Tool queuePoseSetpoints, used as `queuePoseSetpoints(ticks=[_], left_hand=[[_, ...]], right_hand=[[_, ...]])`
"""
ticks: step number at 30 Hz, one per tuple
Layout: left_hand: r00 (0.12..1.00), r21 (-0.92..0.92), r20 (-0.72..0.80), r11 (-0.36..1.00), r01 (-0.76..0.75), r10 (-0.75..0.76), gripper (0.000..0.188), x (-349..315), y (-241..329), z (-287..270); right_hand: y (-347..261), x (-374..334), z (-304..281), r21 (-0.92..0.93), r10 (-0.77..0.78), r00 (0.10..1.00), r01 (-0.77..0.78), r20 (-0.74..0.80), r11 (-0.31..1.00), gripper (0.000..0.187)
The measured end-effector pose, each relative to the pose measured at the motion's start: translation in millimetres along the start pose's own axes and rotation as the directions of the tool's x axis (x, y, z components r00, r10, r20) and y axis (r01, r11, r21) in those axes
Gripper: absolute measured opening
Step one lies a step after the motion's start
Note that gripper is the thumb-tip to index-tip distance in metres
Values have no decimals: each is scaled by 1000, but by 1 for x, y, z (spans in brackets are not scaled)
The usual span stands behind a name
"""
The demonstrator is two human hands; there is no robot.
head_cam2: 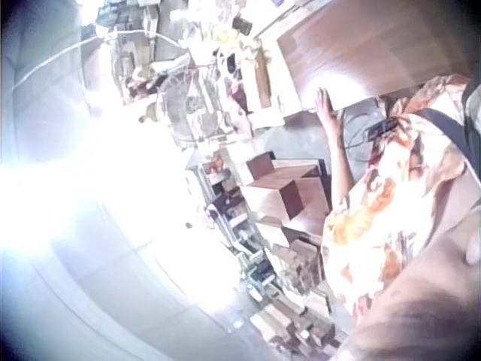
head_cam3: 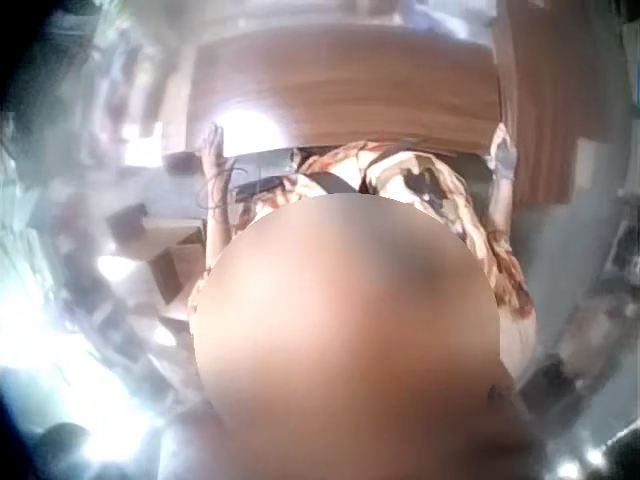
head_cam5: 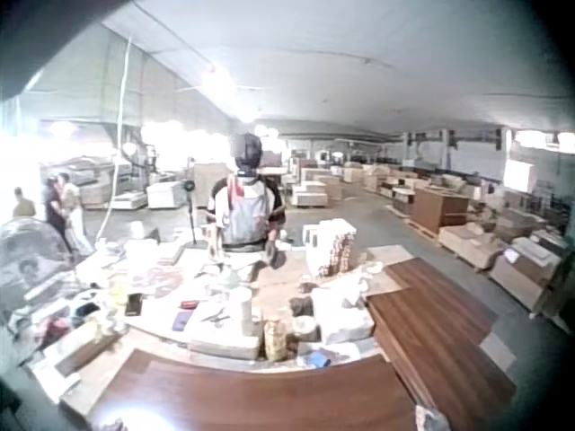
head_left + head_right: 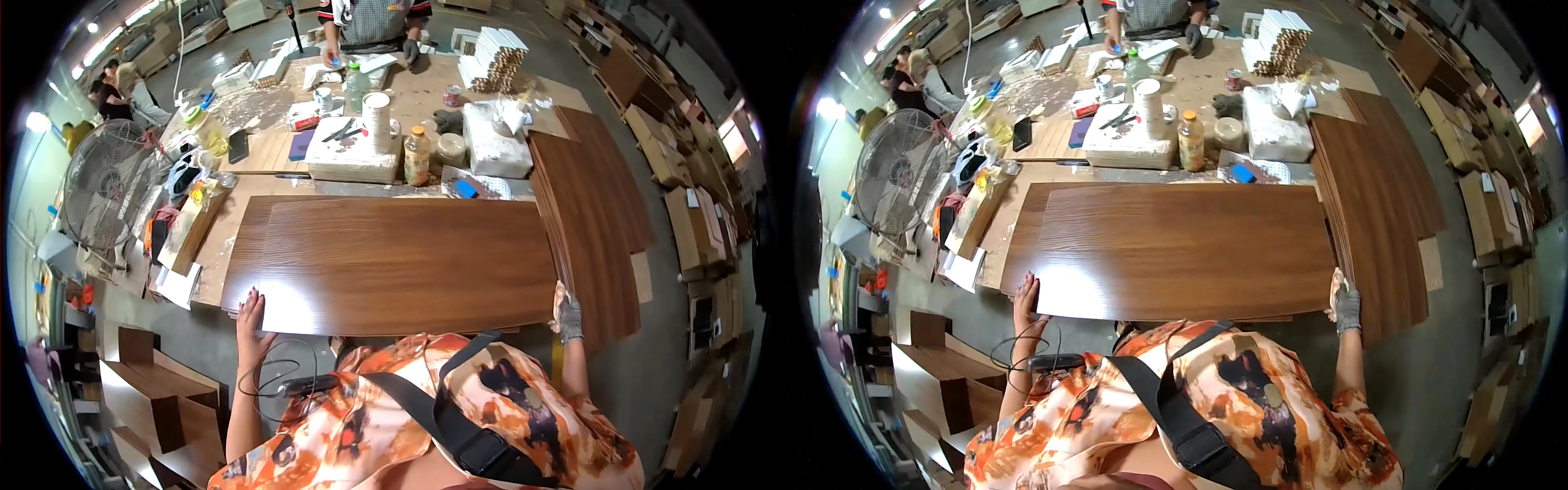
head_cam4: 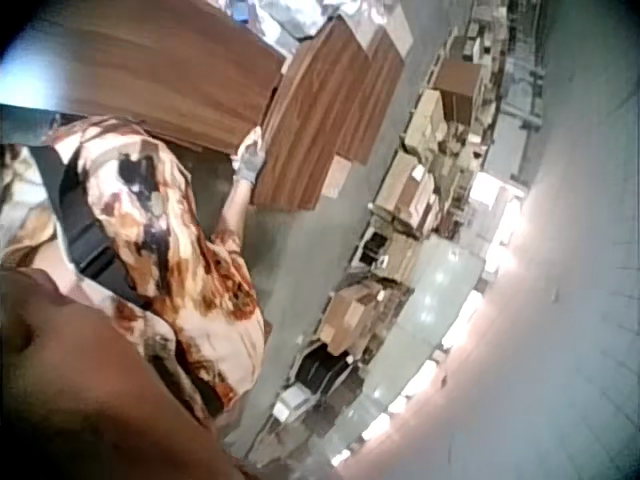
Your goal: The person wipes a wood panel with a cloth, applies liquid from a bottle to the panel and cloth, and rubs the surface with a blue sponge.
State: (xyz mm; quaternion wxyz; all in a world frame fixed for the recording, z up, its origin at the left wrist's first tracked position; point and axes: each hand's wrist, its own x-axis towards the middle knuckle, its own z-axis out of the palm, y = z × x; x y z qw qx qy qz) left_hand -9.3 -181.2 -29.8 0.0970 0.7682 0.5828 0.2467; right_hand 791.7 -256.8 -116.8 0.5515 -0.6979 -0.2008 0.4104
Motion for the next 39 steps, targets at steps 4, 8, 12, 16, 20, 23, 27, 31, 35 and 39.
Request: queuePoseSetpoints(ticks=[4,8,12,16,20,23,27,31,35,39], left_hand=[[998,-146,-37,988,53,-59,85,-4,-10,-9],[993,-299,-69,952,69,-93,76,21,1,-26],[965,-422,-255,905,-49,-67,62,31,-4,-53],[922,-265,-369,938,-225,117,37,92,21,-94],[873,-638,-482,711,-294,-71,49,109,29,-107],[860,-763,-483,560,-323,-162,57,130,8,-101],[809,-762,-535,552,-337,-244,54,152,-12,-95],[775,-752,-557,578,-317,-300,65,181,-41,-85],[825,-812,-479,508,-287,-300,56,188,-55,-93],[823,-828,-425,529,-186,-378,50,211,-38,-91]], right_hand=[[0,8,8,-294,-10,997,-14,-80,956,34],[-3,12,-11,430,-103,992,62,74,901,26],[-110,-27,15,-202,-190,981,194,42,960,33],[-178,-26,-3,-193,-387,904,419,183,887,34],[-281,-65,15,-235,-408,845,499,345,834,29],[-321,-89,12,-276,-481,751,631,452,725,27],[-345,-100,33,-347,-408,821,547,400,762,22],[-343,-64,18,-274,-457,802,572,385,773,18],[-272,38,-1,-33,-646,756,646,-109,762,34],[-136,109,35,511,-356,850,520,-387,685,52]])
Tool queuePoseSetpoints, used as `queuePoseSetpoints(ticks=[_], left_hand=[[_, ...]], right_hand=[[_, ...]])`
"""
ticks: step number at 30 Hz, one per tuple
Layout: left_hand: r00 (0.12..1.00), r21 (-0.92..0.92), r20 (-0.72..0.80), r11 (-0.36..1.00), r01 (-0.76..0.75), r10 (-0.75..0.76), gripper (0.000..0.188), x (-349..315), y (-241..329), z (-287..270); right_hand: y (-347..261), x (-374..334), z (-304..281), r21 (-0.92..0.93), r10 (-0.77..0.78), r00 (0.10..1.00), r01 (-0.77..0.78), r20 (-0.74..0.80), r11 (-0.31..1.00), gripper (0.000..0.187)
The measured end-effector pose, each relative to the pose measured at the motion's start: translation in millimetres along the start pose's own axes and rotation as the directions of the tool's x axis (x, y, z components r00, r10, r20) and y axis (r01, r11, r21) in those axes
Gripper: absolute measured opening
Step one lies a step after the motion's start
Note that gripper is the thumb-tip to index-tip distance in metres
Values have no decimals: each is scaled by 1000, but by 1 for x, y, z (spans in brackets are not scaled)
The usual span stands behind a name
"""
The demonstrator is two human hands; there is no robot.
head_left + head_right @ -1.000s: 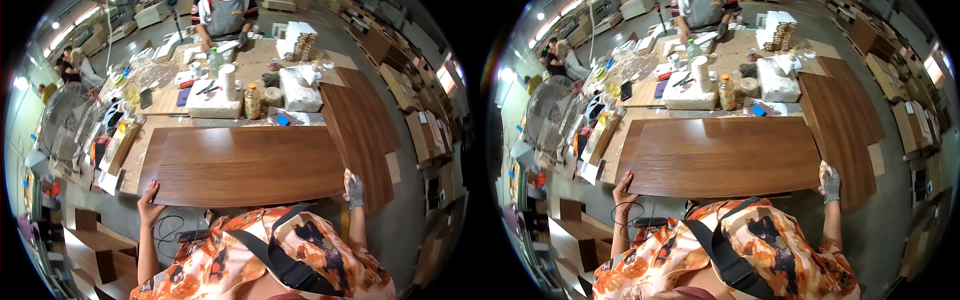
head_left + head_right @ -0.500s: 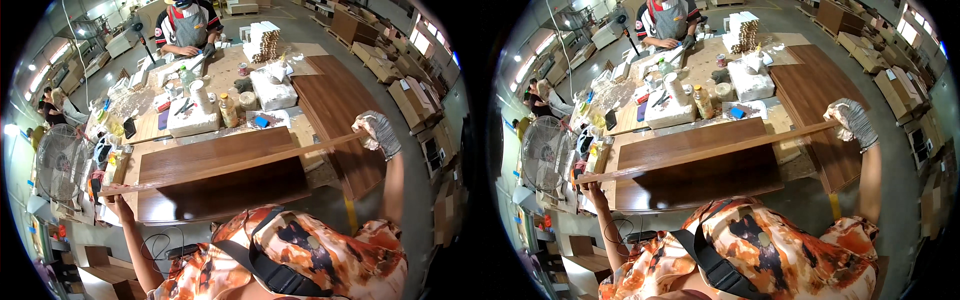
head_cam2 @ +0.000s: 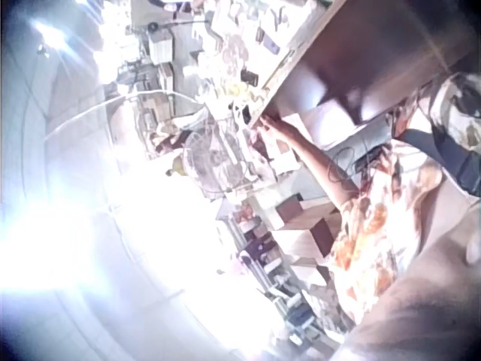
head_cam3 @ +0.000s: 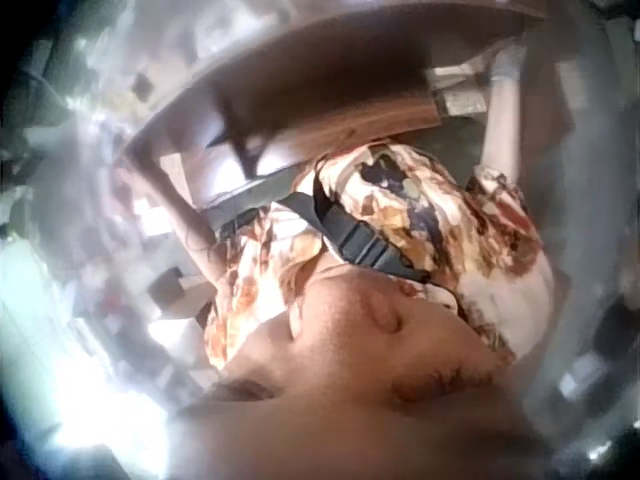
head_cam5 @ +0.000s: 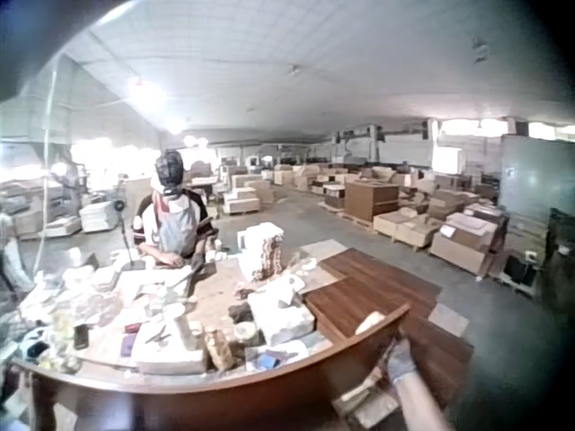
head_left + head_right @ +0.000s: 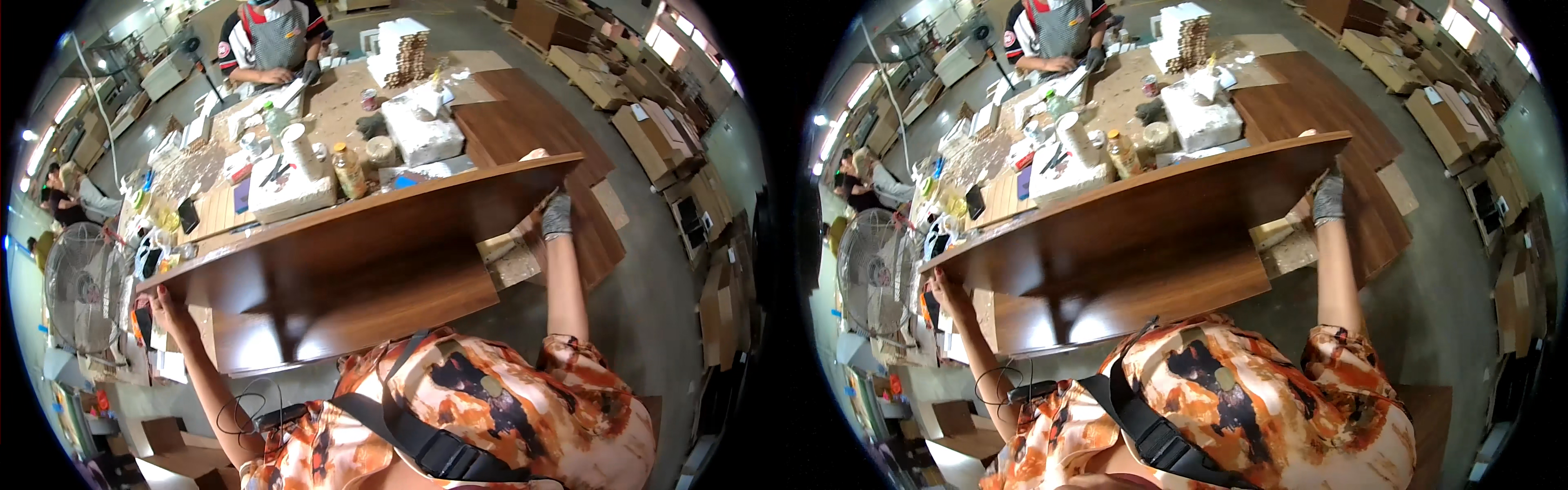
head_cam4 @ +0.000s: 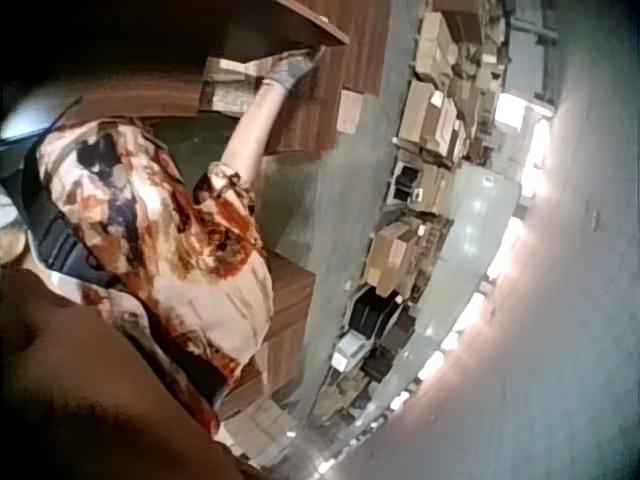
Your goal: The person wipes a wood panel with a cloth, applies liquid from a bottle to the panel and cloth, and rubs the surface with a blue sponge.
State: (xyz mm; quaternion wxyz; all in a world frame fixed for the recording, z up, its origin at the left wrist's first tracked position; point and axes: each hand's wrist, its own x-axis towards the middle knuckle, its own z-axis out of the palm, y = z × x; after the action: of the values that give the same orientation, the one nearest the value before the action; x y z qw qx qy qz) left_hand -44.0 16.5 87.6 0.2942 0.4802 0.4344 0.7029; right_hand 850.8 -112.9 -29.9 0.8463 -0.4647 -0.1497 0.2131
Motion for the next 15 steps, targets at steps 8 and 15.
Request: queuePoseSetpoints(ticks=[8,15], left_hand=[[956,159,47,947,279,-289,74,-78,-143,-56],[938,396,-203,852,341,-281,67,-98,-72,38]], right_hand=[[63,-55,12,-812,-211,970,24,-123,583,45],[11,-54,22,-842,-356,847,488,394,230,37]])
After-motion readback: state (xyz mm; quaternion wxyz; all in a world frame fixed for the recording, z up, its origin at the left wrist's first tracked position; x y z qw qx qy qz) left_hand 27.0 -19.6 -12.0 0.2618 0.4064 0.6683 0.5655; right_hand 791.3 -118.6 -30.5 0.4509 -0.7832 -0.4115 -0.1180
